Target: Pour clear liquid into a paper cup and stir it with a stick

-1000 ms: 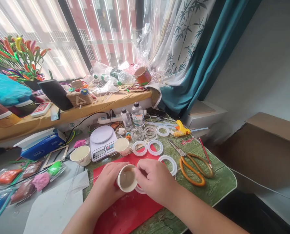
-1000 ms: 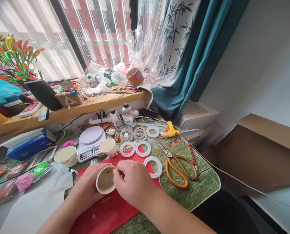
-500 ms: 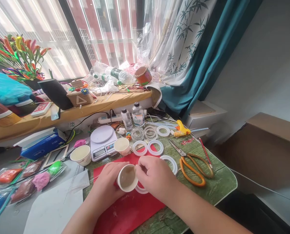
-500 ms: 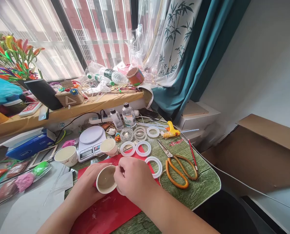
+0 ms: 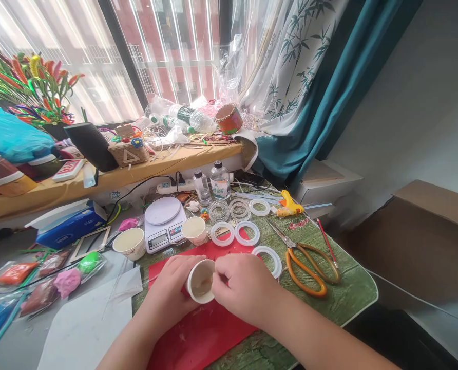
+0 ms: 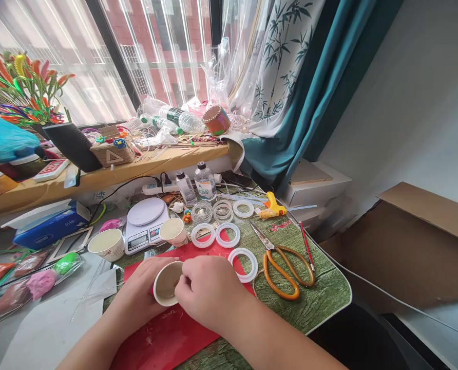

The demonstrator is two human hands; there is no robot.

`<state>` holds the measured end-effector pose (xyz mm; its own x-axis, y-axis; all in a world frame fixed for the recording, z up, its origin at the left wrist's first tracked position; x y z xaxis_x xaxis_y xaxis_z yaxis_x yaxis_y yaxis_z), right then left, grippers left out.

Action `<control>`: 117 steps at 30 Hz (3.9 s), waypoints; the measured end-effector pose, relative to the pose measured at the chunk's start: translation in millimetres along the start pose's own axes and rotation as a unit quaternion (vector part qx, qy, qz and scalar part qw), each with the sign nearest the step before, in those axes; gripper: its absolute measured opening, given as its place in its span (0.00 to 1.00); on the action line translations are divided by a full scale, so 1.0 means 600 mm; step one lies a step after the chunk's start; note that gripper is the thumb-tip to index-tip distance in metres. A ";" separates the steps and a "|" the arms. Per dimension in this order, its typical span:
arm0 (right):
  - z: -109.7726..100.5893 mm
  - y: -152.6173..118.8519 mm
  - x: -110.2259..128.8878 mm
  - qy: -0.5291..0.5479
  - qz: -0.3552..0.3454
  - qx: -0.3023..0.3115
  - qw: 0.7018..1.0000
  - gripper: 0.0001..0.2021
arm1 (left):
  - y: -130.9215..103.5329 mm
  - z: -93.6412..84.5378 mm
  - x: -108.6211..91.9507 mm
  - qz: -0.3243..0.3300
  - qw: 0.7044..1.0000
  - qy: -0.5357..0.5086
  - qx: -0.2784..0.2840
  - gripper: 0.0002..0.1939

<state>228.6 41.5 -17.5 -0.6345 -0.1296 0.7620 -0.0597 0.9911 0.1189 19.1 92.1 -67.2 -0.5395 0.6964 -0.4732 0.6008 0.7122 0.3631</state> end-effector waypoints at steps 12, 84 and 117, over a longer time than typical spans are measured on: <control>-0.010 0.013 0.003 0.021 0.044 0.005 0.999 0.17 | 0.004 -0.005 -0.005 0.018 1.000 0.002 -0.010 0.19; 0.002 0.009 -0.008 0.041 0.074 0.030 0.996 0.17 | 0.001 -0.004 -0.012 -0.028 0.999 -0.023 0.018 0.22; 0.015 -0.015 -0.034 -0.033 0.022 0.050 0.998 0.18 | -0.004 -0.013 -0.026 -0.059 0.996 -0.062 0.010 0.28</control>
<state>235.4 35.4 -39.8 -0.6878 -0.0877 0.7206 -0.1059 0.9942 0.0199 21.5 80.1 -54.5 -0.5302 0.5914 -0.6075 0.5506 0.7851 0.2837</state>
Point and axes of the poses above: each hand's wrist, its own y-axis towards the middle knuckle, its own z-axis out of the palm, x = y × z, the point moved 2 cm from there along y, towards the middle knuckle, and after that the axes turned 5 degrees about -x, right-handed, at the moved point
